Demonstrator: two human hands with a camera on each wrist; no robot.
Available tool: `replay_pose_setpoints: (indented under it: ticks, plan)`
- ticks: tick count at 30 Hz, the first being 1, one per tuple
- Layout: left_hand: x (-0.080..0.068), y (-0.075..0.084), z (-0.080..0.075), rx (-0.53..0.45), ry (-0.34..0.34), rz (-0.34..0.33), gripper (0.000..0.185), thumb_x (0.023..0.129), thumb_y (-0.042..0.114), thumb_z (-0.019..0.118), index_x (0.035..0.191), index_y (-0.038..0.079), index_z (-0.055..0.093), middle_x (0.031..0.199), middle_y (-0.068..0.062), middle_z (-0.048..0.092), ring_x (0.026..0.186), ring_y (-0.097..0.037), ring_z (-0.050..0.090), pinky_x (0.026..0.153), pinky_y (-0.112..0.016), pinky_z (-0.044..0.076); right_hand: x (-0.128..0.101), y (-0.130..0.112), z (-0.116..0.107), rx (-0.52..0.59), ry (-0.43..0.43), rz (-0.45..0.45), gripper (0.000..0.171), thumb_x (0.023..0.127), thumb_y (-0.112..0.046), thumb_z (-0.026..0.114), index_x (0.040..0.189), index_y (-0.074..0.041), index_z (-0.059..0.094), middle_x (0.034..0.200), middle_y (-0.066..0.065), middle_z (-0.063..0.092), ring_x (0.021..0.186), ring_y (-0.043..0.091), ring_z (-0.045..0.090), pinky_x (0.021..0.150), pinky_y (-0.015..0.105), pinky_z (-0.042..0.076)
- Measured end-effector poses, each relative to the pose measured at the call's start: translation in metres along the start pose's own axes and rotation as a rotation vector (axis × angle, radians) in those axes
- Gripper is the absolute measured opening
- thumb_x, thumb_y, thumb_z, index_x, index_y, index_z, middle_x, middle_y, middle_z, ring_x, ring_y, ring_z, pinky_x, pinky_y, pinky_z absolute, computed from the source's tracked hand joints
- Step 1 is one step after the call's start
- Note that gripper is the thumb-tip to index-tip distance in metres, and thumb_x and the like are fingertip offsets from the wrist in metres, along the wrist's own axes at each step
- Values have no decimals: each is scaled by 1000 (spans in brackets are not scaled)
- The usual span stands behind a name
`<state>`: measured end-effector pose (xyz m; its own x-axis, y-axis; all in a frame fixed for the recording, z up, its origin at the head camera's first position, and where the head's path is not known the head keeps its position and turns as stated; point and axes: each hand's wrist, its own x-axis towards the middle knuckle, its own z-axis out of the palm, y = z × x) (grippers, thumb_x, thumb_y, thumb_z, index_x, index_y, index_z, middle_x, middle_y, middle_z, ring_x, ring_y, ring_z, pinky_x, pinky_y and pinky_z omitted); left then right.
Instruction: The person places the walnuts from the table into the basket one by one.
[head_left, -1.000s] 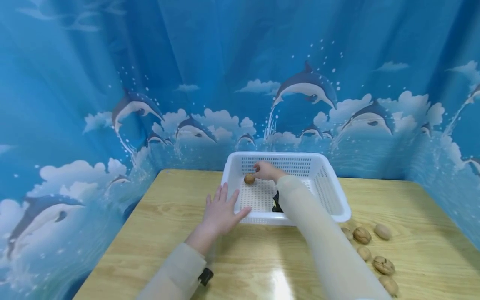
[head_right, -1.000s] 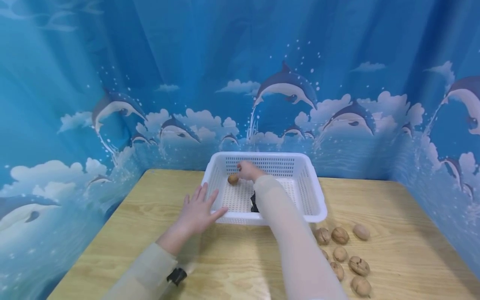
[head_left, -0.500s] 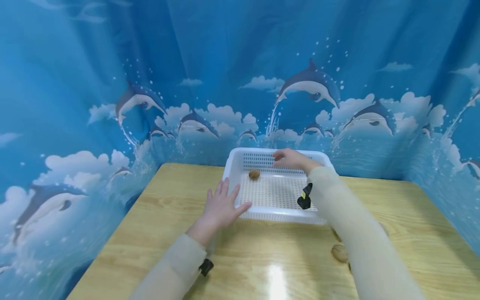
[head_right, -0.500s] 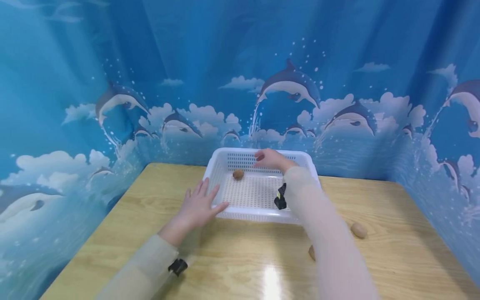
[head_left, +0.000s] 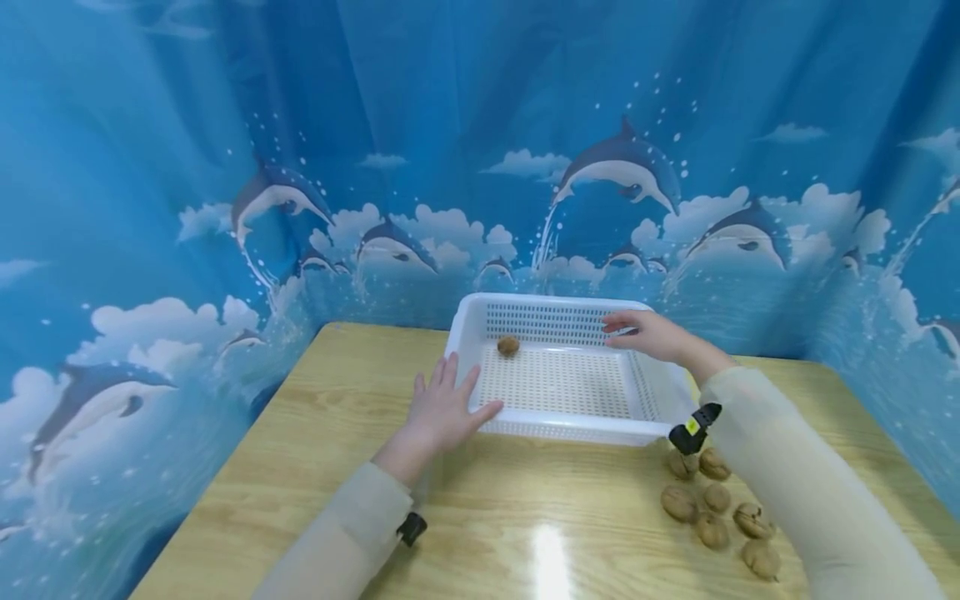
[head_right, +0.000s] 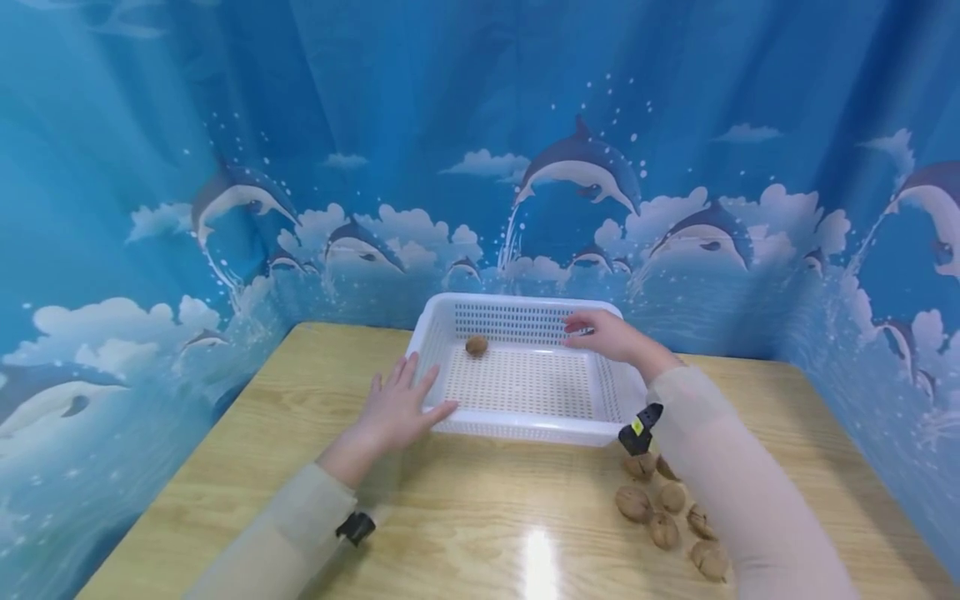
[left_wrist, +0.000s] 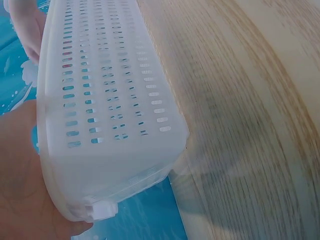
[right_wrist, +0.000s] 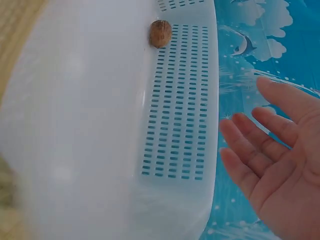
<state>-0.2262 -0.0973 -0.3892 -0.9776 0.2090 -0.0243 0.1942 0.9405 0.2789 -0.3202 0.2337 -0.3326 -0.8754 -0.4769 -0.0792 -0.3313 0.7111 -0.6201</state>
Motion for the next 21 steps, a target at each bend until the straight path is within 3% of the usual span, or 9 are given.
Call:
replay_pose_setpoints:
  ticks: [5,21]
  plan:
    - [-2,-2,2,10,-5,12,82,86,71,34,149,19,25,155,-14,2,140,-34,0,108,-59,1,-25,12,2,80,58,8,57,95,-28,54,139,4,37,133,27,45,119,42,45,94,52,41]
    - [-7,0,2,21,1,4,81,86,71,34,148,20,26,155,-14,1,140,-34,0,108,-58,0,-106,46,7,124,229,75,59,97,-29,50,138,10,32,134,33,39,117,48,45,89,58,43]
